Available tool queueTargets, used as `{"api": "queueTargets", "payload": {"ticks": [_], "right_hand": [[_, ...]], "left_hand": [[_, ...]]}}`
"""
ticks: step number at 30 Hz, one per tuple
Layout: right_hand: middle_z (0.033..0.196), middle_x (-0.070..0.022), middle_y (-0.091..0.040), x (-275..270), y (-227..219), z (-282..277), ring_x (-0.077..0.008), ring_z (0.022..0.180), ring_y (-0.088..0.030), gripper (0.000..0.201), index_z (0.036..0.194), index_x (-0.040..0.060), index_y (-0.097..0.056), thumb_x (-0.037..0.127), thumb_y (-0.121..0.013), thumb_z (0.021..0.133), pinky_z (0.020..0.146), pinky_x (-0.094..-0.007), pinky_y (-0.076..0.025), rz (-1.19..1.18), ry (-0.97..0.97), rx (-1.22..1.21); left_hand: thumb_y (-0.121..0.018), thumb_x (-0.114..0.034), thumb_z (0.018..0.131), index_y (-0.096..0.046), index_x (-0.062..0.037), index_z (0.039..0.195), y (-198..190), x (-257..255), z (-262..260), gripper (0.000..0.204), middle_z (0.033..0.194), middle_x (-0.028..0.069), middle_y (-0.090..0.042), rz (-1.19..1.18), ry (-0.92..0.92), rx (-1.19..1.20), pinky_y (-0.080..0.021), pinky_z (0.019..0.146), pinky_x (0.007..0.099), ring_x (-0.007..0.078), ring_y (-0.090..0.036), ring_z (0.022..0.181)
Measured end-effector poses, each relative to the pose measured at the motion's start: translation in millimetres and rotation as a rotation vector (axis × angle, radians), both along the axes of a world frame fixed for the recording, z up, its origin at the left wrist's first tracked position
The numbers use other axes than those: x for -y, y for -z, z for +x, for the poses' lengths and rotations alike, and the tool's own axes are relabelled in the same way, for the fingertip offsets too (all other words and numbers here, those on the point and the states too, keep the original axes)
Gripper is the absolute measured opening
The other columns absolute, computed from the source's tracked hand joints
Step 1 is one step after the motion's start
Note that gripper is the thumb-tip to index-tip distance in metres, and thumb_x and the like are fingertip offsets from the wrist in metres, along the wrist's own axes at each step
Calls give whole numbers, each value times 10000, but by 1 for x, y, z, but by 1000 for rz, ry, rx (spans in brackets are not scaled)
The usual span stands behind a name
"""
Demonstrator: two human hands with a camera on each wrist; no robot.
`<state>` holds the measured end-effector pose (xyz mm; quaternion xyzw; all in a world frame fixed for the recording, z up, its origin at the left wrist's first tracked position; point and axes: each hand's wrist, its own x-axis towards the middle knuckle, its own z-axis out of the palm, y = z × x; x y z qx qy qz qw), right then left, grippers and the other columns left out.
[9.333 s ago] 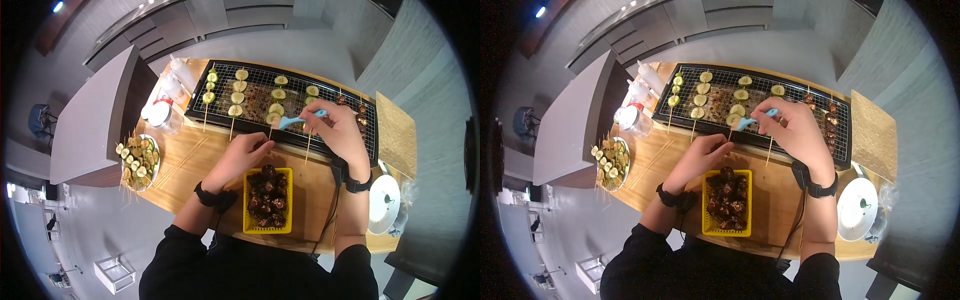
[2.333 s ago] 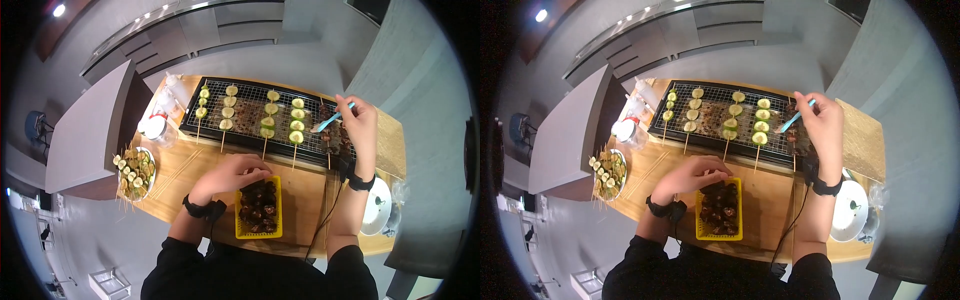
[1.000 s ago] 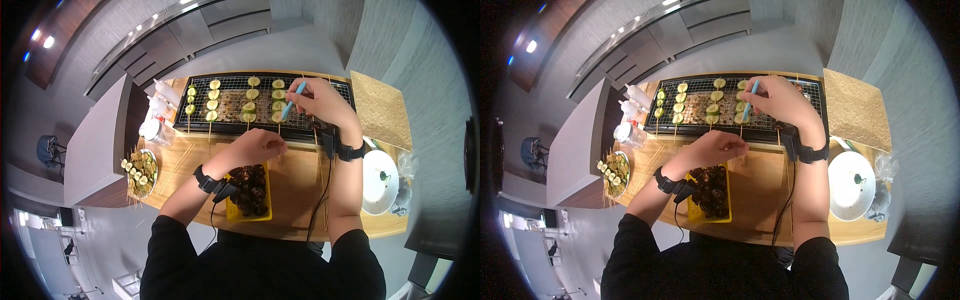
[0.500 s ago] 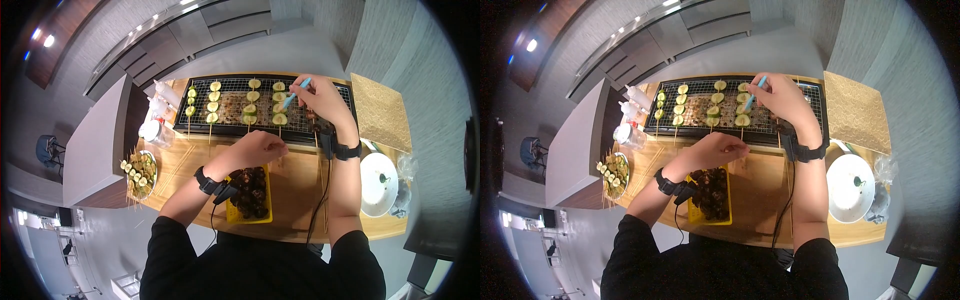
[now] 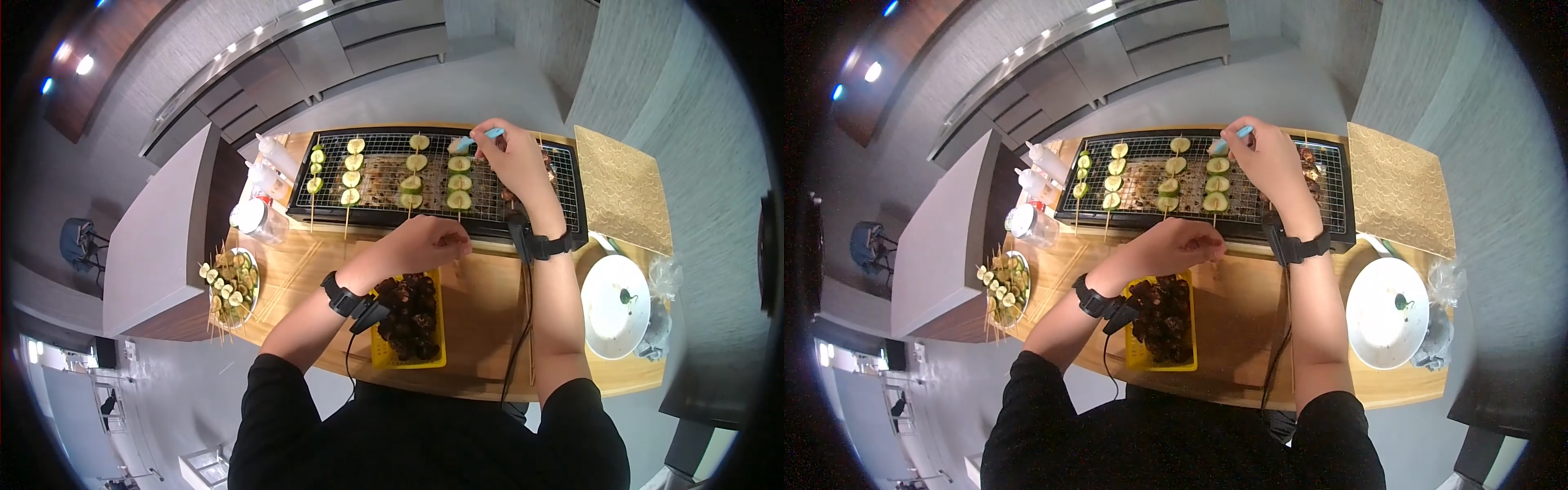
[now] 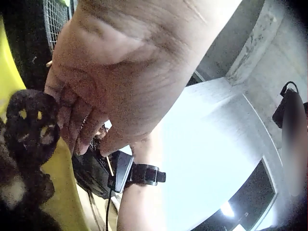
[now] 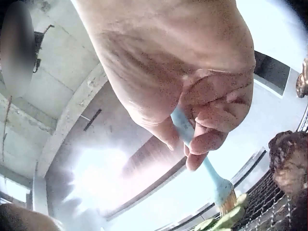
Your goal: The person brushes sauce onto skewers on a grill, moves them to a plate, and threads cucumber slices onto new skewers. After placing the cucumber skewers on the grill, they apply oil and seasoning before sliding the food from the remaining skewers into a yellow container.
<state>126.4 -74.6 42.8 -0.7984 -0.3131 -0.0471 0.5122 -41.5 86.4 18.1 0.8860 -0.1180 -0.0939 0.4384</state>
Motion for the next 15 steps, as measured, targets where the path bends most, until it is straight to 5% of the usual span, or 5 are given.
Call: {"api": "queueTargets", "payload": {"ticks": [15], "right_hand": [[673, -84, -691, 13, -18, -4, -229, 554, -631, 250, 1022, 50, -749, 290, -698, 980, 568, -364, -473, -68, 62, 81]], "left_hand": [[-700, -179, 997, -753, 30, 1037, 1, 4, 14, 219, 838, 89, -759, -31, -35, -85, -574, 675, 291, 143, -736, 740]]}}
